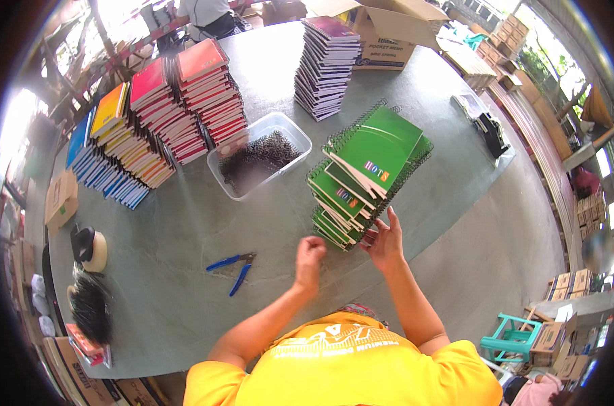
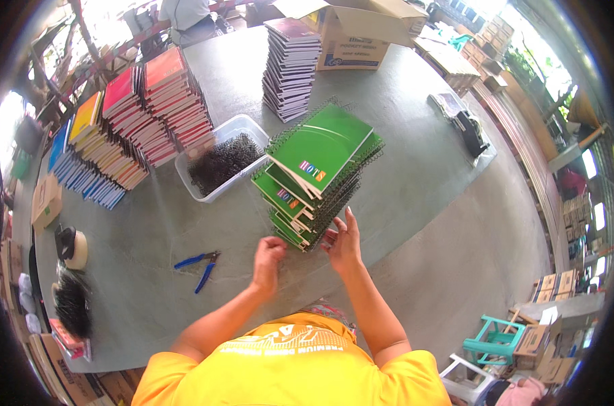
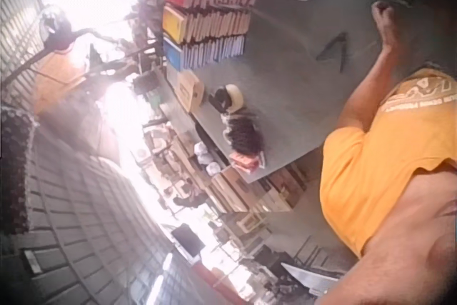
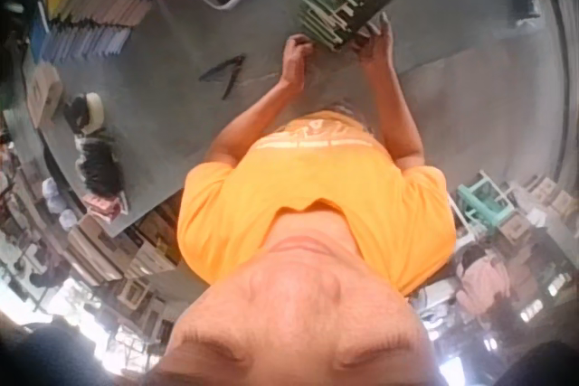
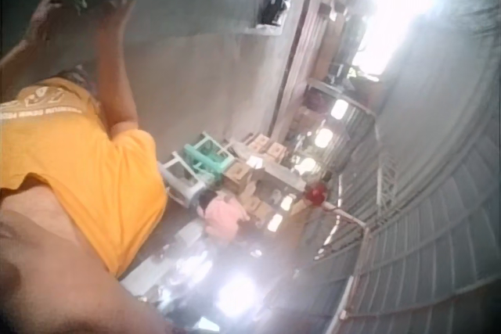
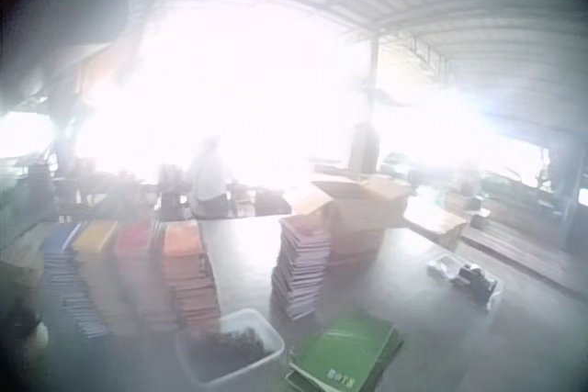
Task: The person uses pliers to cut the ends of spiral coils on several notebooks, handling the notebooks one stack at a time and moving them across the table.
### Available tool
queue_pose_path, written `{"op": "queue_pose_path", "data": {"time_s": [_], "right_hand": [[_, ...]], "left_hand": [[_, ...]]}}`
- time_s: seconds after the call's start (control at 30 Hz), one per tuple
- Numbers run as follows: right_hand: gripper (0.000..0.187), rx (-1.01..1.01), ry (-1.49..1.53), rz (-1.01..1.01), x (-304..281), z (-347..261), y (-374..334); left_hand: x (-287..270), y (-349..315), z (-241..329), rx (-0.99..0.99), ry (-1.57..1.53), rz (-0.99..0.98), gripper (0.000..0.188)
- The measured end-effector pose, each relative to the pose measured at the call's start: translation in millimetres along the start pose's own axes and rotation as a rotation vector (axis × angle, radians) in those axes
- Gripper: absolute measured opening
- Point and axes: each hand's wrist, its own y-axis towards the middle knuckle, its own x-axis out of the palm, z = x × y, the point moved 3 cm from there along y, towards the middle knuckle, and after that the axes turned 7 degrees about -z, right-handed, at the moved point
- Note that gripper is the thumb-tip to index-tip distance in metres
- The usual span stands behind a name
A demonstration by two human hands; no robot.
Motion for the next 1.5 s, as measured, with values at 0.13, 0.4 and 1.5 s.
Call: {"op": "queue_pose_path", "data": {"time_s": [0.13,0.4,1.5], "right_hand": [[0.088,0.024,-0.040,-0.215,1.6,-15.2,7.3],[0.096,0.132,0.073,-0.389,18.5,-40.1,16.6],[0.064,-0.255,-0.239,-0.906,113.2,-193.4,35.6]], "left_hand": [[-23.1,84.5,49.6,0.113,0.197,-0.055,0.028],[34.7,151.4,20.9,-0.380,-0.335,-0.338,0.054],[80.9,46.5,157.4,0.491,0.043,0.328,0.075]]}}
